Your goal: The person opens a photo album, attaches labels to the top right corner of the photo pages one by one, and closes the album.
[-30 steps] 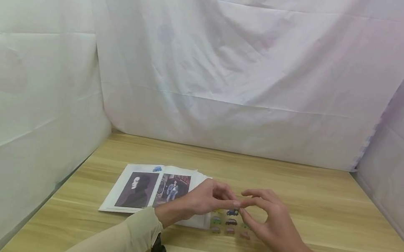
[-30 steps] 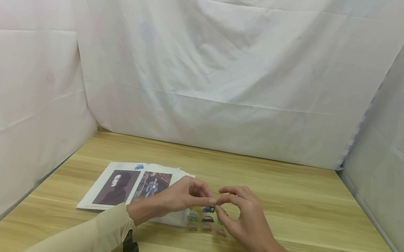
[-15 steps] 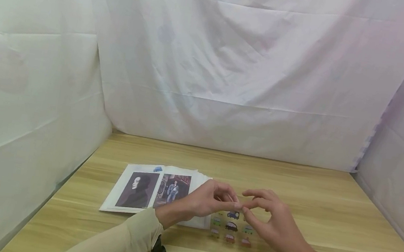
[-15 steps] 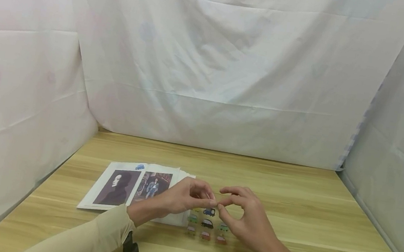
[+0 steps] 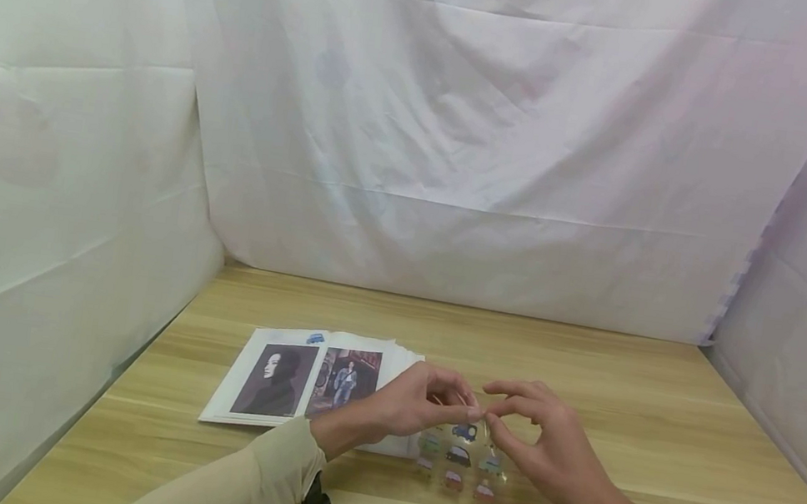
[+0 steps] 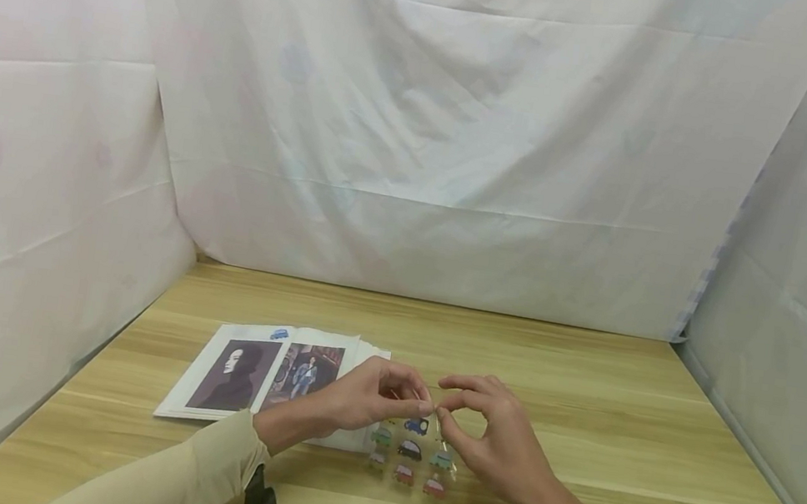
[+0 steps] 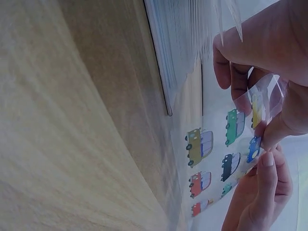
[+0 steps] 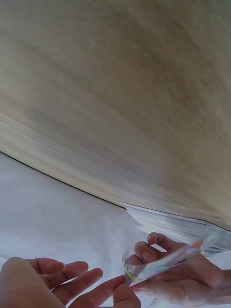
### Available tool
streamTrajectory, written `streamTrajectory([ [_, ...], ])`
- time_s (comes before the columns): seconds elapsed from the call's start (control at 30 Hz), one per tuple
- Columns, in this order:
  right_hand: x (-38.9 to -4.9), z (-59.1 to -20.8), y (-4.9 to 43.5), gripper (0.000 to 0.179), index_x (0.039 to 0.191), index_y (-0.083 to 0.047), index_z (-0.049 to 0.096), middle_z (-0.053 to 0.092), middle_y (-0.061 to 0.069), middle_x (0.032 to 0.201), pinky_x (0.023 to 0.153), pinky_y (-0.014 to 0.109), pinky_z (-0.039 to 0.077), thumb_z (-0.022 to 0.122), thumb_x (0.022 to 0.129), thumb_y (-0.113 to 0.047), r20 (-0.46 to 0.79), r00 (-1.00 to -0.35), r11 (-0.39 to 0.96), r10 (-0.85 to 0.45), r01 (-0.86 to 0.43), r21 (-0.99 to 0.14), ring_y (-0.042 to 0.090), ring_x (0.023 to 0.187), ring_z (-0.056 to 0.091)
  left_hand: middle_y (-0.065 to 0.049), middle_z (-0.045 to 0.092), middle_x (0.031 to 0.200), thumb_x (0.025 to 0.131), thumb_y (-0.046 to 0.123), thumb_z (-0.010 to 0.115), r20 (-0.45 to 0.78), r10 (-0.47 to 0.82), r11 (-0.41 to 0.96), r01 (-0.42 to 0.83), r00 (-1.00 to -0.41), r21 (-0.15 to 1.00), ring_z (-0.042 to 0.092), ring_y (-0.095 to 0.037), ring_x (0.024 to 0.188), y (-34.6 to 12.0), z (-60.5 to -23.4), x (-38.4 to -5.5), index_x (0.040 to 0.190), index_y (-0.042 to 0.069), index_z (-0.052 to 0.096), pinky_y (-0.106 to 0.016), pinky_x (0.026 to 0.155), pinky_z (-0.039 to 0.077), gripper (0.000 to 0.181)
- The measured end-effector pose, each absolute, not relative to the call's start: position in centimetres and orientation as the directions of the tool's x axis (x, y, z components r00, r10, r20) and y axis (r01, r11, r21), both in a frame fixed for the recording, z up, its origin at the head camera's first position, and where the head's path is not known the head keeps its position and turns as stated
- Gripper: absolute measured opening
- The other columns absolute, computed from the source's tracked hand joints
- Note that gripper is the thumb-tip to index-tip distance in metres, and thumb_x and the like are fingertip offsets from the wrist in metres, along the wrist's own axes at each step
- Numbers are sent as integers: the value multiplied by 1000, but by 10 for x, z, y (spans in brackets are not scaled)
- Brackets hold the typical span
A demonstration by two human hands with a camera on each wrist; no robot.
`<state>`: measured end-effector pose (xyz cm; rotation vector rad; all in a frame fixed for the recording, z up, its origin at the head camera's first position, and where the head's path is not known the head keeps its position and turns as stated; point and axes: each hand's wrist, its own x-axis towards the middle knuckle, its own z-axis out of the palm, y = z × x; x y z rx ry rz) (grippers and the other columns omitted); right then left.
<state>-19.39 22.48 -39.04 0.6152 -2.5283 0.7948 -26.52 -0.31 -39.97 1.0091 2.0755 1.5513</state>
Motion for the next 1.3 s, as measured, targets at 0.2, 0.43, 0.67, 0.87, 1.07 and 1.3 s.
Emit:
streamTrajectory([
  [0.2,-195,-392,227,7,92,-36,73,68,-13,123,73,27,49,76,91,-30,521,-816,763,-249,-497,-413,11,114,58,2,71,82,93,33,72,121,714,157,325,-690,932,63,-16,78,-3,-400,-265,99,23,74,-23,66,49,12],
  [0.43,-197,-392,229,8,92,-38,70,67,-14,120,75,29,48,75,91,-32,523,-832,799,-184,-437,-414,9,112,58,3,72,86,93,33,72,103,710,174,316,-697,933,68,-23,87,-3,-401,-265,100,24,74,-25,70,53,12],
  [0.67,-198,-392,234,10,92,-36,71,67,-13,120,77,34,49,75,92,-27,510,-846,806,-156,-408,-429,10,114,57,5,73,96,95,38,69,86,703,189,302,-706,934,68,-10,91,-4,-401,-264,101,27,74,-28,80,56,13],
  [0.87,-199,-394,237,9,92,-37,70,67,-13,118,77,35,49,73,92,-28,516,-844,807,-144,-402,-432,11,114,58,6,74,96,95,38,69,69,695,200,285,-715,937,68,-10,92,-4,-400,-264,103,26,73,-28,81,55,15],
  [1.07,-201,-395,241,9,90,-34,69,69,-12,116,75,30,48,73,93,-27,532,-838,824,-123,-385,-416,12,112,59,6,73,94,94,34,71,66,674,212,278,-736,937,69,-10,88,-2,-401,-265,101,24,74,-26,76,55,12],
  [1.3,-203,-395,245,10,89,-31,69,69,-9,115,75,29,48,73,92,-23,541,-836,834,-94,-362,-416,14,111,60,6,72,89,93,32,73,69,654,212,270,-754,939,68,-17,83,0,-403,-266,99,23,75,-25,70,53,12],
])
